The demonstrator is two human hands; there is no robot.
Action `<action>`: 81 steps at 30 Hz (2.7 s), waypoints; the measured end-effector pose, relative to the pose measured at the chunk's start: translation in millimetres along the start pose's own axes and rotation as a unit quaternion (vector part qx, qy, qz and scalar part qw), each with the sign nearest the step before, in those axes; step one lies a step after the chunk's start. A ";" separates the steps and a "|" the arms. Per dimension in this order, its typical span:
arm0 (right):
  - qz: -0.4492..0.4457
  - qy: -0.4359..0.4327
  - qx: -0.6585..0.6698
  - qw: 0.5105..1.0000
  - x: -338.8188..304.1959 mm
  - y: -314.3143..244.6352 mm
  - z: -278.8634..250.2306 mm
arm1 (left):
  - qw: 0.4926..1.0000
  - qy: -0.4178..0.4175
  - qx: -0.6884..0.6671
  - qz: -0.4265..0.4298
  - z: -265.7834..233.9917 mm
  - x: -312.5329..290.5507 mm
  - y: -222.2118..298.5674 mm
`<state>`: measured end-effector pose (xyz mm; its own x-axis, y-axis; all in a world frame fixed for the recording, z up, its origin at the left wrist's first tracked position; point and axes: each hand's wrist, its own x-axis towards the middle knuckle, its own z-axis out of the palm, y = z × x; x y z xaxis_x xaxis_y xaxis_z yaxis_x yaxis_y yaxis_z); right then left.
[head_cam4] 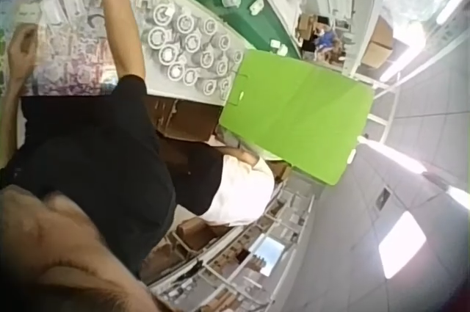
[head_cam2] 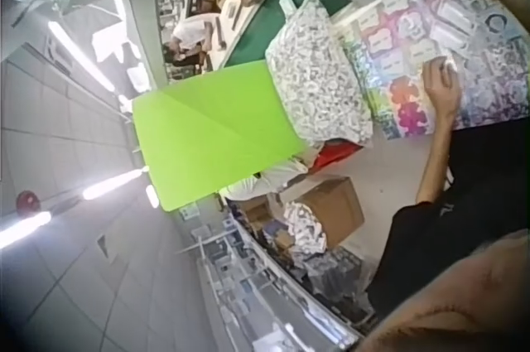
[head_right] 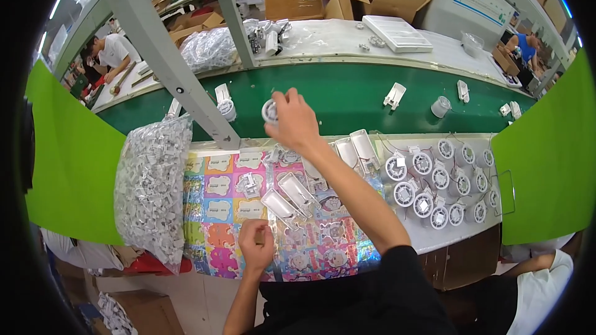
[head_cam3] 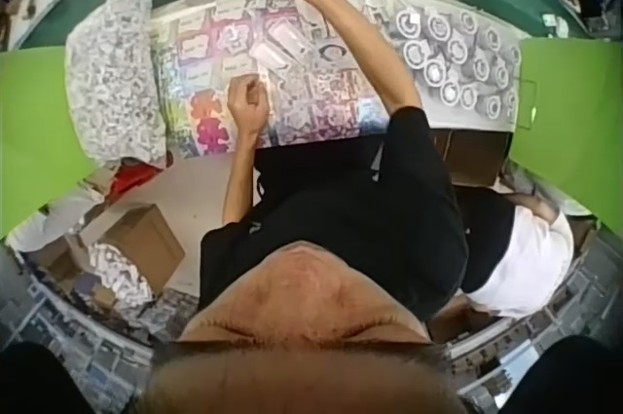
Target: The person assembles circular electronic components into white plastic housings by hand on a production line.
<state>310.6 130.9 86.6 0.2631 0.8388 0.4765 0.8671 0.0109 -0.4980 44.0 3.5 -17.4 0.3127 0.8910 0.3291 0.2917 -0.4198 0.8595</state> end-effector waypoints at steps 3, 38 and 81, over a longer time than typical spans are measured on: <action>-0.115 -0.033 0.020 0.993 -65.1 -57.9 -38.9 | 0.998 0.041 -0.031 0.021 -1.6 -4.1 8.3; 0.012 -0.203 0.071 0.976 -114.1 -66.8 44.0 | 0.995 0.088 0.053 -0.009 -40.5 -23.0 -17.6; 0.028 -0.278 0.275 0.920 -257.5 -36.3 -107.7 | 0.964 -0.249 -0.087 0.000 -18.5 -24.9 68.7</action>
<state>257.0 -144.2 60.0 -0.0899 0.9934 0.0709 0.4726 0.1052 -0.8750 39.5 -44.3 40.6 0.7214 0.6786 0.1380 0.1486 -0.3463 0.9263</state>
